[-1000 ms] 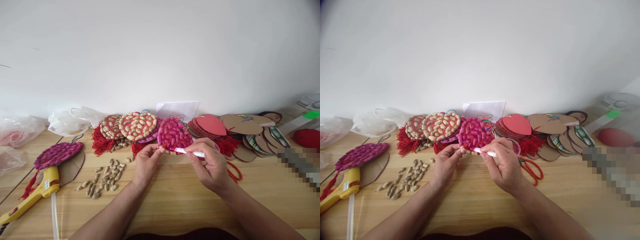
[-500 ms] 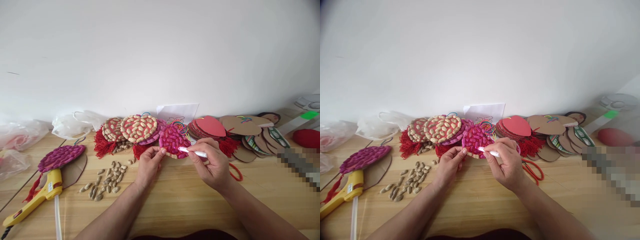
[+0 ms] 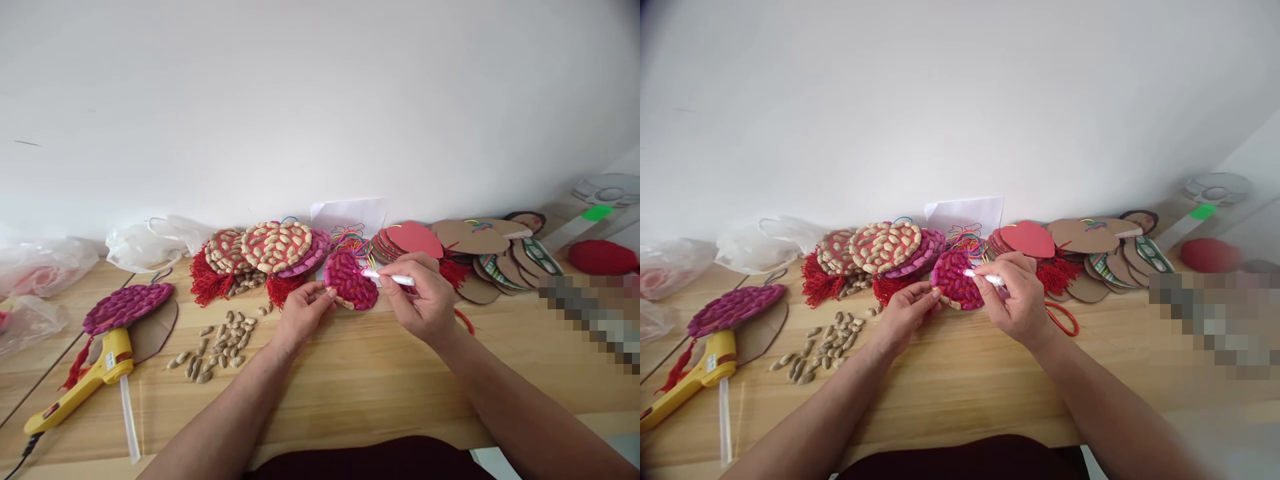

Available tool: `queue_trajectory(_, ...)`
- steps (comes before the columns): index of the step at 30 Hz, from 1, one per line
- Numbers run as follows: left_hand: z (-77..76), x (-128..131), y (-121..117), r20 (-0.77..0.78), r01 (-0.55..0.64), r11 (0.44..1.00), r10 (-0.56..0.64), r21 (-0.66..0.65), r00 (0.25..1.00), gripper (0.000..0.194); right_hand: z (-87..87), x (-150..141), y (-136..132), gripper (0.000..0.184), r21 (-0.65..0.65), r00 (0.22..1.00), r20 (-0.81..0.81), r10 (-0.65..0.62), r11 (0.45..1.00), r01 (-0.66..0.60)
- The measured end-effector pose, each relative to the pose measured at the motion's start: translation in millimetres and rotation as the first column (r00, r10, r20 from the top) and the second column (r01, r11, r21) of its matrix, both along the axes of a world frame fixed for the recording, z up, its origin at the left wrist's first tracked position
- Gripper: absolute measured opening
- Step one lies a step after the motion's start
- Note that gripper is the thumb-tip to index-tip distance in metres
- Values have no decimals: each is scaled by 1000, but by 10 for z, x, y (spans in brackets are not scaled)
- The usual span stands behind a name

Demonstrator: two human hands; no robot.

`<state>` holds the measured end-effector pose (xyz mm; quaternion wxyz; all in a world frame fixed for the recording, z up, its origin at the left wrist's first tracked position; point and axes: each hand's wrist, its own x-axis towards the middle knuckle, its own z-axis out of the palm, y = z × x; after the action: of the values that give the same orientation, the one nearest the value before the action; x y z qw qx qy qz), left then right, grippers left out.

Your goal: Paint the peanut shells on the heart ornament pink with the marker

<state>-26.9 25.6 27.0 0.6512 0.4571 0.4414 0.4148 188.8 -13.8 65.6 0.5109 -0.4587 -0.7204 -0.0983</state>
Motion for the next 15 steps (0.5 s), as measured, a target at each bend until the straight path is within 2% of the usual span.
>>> queue_trajectory(8, 61, -55, 6, -145, 132, 991, -127, 28, 981, 48, 54, 53, 19, 2, 24, 998, -26, -63, 998, 64)
queue_trajectory(13, 13, -66, 29, -190, 180, 983, -172, 27, 967, 46, 183, 271, 21, 7, 52, 978, -72, -196, 978, 200)
queue_trajectory(15, 2, -58, 33, -196, 174, 984, -164, 32, 967, 47, 260, 378, 18, 12, 19, 967, -102, -235, 971, 238)
